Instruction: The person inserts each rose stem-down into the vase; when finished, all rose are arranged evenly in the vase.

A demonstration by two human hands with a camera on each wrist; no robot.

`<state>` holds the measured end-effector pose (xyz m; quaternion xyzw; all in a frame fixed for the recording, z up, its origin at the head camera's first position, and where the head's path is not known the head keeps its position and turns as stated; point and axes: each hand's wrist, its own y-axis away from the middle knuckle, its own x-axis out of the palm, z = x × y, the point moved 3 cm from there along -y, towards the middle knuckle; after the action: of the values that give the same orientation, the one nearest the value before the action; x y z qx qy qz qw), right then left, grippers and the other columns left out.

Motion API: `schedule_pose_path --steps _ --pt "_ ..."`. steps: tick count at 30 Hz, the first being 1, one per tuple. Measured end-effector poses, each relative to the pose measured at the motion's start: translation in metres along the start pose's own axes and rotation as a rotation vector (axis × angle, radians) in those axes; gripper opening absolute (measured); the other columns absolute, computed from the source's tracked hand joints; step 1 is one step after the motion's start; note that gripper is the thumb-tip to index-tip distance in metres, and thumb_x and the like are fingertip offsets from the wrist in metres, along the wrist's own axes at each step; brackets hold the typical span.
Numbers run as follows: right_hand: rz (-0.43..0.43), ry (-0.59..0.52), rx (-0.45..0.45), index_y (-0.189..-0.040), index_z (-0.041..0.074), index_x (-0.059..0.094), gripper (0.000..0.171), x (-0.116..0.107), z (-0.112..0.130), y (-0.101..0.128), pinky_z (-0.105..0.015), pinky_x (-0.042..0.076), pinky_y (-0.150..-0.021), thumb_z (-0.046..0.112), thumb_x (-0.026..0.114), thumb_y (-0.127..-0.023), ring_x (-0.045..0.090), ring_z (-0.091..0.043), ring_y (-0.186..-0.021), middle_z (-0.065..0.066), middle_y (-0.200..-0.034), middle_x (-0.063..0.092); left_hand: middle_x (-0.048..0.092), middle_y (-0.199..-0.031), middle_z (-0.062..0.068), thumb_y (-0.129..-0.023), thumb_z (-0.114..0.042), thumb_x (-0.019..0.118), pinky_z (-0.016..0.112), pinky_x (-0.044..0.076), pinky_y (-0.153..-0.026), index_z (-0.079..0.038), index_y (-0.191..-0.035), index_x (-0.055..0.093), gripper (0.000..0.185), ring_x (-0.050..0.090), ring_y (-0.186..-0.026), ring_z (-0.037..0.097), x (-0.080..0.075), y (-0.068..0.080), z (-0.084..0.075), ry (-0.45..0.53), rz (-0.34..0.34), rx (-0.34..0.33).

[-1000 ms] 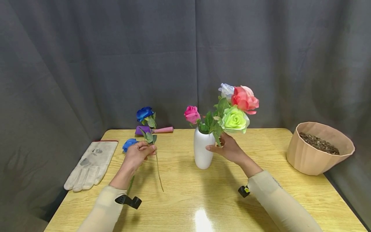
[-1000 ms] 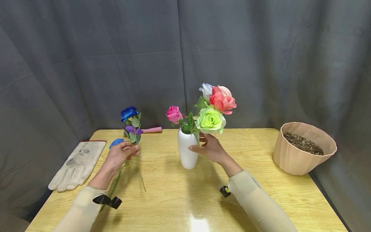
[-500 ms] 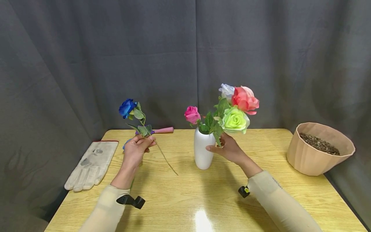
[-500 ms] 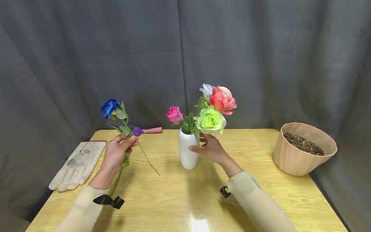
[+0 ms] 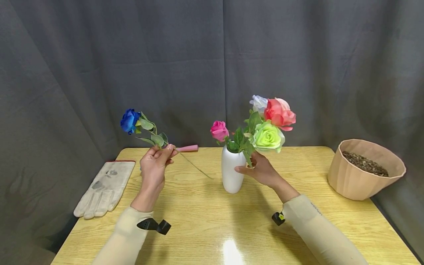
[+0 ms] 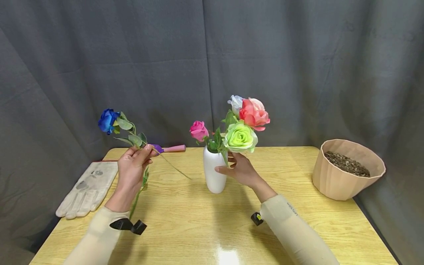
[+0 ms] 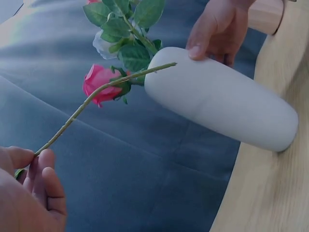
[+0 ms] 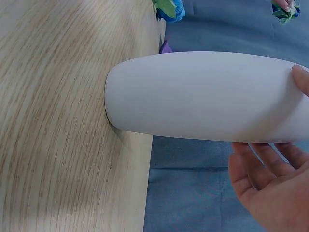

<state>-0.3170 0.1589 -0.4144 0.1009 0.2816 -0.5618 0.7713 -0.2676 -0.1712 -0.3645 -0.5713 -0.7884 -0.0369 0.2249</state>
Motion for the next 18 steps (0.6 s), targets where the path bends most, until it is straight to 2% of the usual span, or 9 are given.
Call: schedule_pose_path --steps 5,10,18 --pt "-0.003 -0.01 0.014 -0.148 0.017 0.044 0.077 0.001 0.0 0.0 -0.035 0.055 -0.08 0.043 0.079 -0.085 0.065 -0.03 -0.106 -0.011 -0.136 0.06 0.077 -0.079 -0.005 -0.09 -0.007 0.073 0.018 0.055 -0.057 -0.012 -0.084 0.054 0.021 0.075 -0.071 0.007 0.011 0.001 -0.005 0.054 -0.025 0.06" --pt "-0.006 -0.011 0.021 -0.146 0.014 0.046 0.076 0.001 0.0 -0.001 -0.035 0.055 -0.079 0.043 0.079 -0.084 0.065 -0.03 -0.105 -0.013 -0.133 0.061 0.076 -0.076 -0.006 -0.09 -0.01 0.074 0.018 0.054 -0.058 -0.012 -0.089 0.062 0.012 0.074 -0.07 0.006 0.02 0.003 -0.007 0.045 -0.042 0.12" --pt "-0.009 -0.009 0.024 -0.148 0.016 0.044 0.077 0.001 0.0 -0.001 -0.033 0.055 -0.079 0.043 0.079 -0.084 0.065 -0.03 -0.104 -0.011 -0.134 0.061 0.076 -0.077 -0.004 -0.088 -0.012 0.077 0.019 0.055 -0.061 -0.01 -0.094 0.063 0.015 0.074 -0.07 0.009 0.039 0.006 -0.01 0.064 -0.051 0.204"
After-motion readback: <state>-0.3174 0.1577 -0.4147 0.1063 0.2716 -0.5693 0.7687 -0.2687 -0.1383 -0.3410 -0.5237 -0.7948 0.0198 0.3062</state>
